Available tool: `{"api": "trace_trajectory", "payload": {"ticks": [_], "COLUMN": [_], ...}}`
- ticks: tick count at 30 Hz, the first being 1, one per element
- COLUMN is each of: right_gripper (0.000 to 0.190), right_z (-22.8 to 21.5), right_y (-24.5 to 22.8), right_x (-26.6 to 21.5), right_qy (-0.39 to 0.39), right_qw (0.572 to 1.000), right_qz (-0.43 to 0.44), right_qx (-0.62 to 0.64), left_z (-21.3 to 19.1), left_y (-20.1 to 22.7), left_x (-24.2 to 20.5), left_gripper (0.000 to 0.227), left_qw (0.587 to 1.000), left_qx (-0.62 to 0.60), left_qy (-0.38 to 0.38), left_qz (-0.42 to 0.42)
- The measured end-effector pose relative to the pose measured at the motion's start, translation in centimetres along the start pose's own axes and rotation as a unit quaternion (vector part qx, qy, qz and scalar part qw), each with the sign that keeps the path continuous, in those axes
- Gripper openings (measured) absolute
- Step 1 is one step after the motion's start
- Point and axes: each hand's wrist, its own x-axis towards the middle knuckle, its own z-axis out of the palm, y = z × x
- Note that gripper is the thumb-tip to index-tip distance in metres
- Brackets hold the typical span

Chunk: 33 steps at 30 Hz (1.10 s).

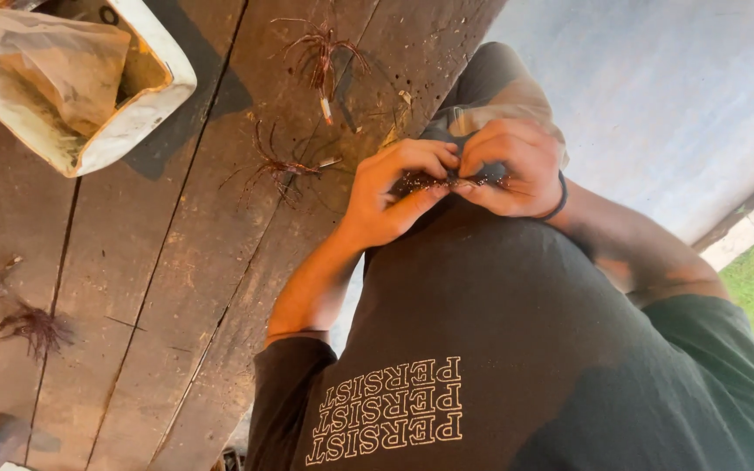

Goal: Stripping insulation from copper wires and twisting them into bundles

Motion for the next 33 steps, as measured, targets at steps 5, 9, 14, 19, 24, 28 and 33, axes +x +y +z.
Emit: {"api": "trace_trajectory", "payload": {"ticks": [5,9,14,19,24,28,33], "right_gripper": [0.023,0.025,0.022,0.026,0.064,0.116,0.064], "right_z": [-0.1,0.0,-0.1,-0.1,0.2,-0.2,0.2], "right_y": [0.8,0.2,-0.2,-1.7,0.1,2.7,4.6], "right_x": [-1.1,-0.2,0.0,1.9,1.7,-0.9,-3.9], "right_qy": [0.014,0.044,0.039,-0.001,-0.027,-0.037,-0.076], "right_qw": [0.998,0.995,0.99,0.997,0.997,0.987,0.988], "right_qz": [0.063,0.087,0.12,0.071,0.073,0.108,0.131], "right_qx": [0.017,0.024,0.059,-0.026,0.013,0.109,-0.001], "left_z": [0.3,0.5,0.5,0.7,2.3,2.0,1.6], "left_y": [-1.5,-1.7,-2.0,0.7,-2.1,-4.4,-5.1], "left_x": [-0.4,-0.4,-1.2,1.7,0.7,1.3,3.2], "left_gripper": [0.019,0.025,0.051,0.043,0.022,0.018,0.025], "left_qw": [0.998,0.999,0.981,0.975,0.967,0.965,0.963], "left_qx": [-0.057,-0.001,0.027,0.035,-0.083,-0.221,-0.252], "left_qy": [-0.009,-0.018,-0.053,-0.127,-0.171,-0.06,-0.029], "left_qz": [-0.017,-0.042,-0.183,-0.18,-0.168,-0.129,-0.096]}}
